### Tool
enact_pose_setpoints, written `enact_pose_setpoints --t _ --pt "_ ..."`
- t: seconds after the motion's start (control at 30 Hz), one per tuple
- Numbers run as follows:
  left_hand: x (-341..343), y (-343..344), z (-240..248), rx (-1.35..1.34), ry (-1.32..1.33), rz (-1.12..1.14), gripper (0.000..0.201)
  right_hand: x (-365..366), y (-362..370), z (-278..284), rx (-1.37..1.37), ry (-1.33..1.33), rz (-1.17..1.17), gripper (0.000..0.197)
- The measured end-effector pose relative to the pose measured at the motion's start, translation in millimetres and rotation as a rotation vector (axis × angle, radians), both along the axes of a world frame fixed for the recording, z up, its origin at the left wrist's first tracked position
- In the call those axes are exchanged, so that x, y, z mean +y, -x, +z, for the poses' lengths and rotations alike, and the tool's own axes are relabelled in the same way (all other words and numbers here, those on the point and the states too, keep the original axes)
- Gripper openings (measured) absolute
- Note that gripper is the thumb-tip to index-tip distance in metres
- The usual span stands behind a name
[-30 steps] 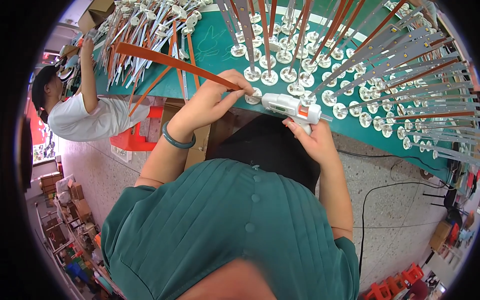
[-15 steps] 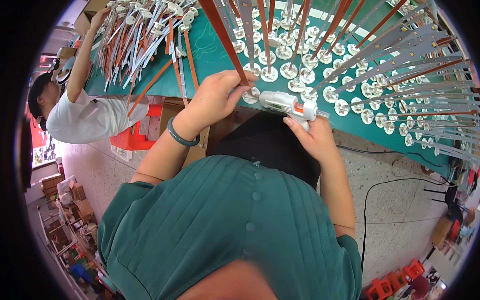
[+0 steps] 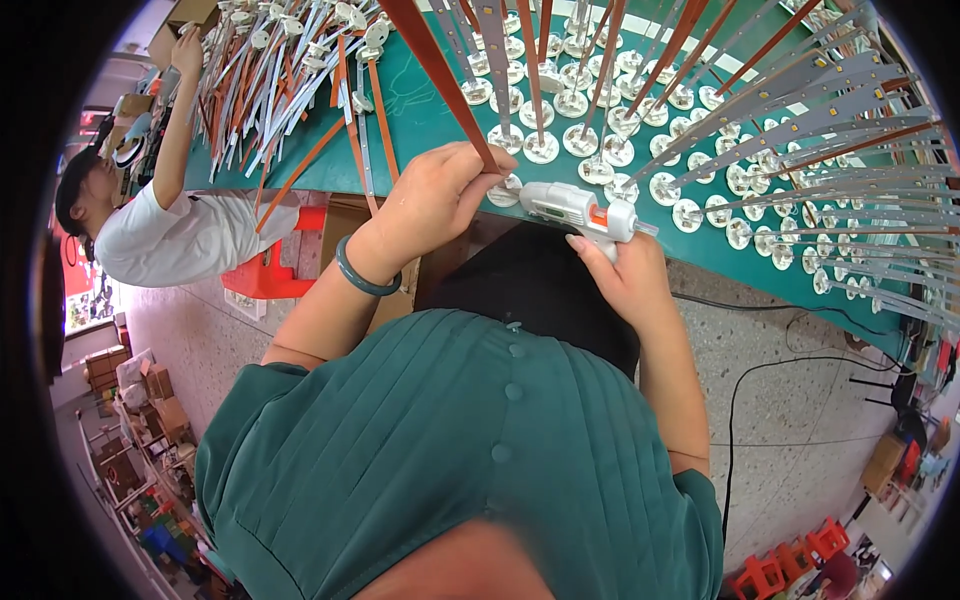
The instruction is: Assembling components by gluing long rods onto small circular bases using a hot glue gun.
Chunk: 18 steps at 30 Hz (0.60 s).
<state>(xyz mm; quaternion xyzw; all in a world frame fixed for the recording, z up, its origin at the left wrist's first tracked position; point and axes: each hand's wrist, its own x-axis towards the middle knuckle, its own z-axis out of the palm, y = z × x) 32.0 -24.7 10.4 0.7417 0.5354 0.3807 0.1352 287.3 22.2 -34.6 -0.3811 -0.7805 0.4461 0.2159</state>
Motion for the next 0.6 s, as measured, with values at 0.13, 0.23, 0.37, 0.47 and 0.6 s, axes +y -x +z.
enact_pose_setpoints --t 0.13,0.23,0.37,0.47,0.6 --pt "-0.4 -1.0 1.3 -0.013 -0.001 0.004 0.013 0.0 0.1 2.1 0.002 -0.011 0.009 0.023" --pt "-1.6 0.0 1.9 -0.007 0.001 0.019 0.012 0.9 -1.8 0.8 0.002 0.012 0.015 0.024" --pt "-12.1 13.0 14.6 -0.084 0.119 0.014 0.012 -2.7 -4.9 -2.0 0.199 0.212 -0.027 0.029" --pt "-14.3 50.4 32.4 -0.174 0.216 0.141 0.013 2.6 -13.1 -0.3 0.308 0.385 -0.005 0.035" --pt "39.0 110.1 25.3 -0.199 -0.096 0.391 0.012 6.3 -16.5 -3.3 0.398 0.415 -0.022 0.035"
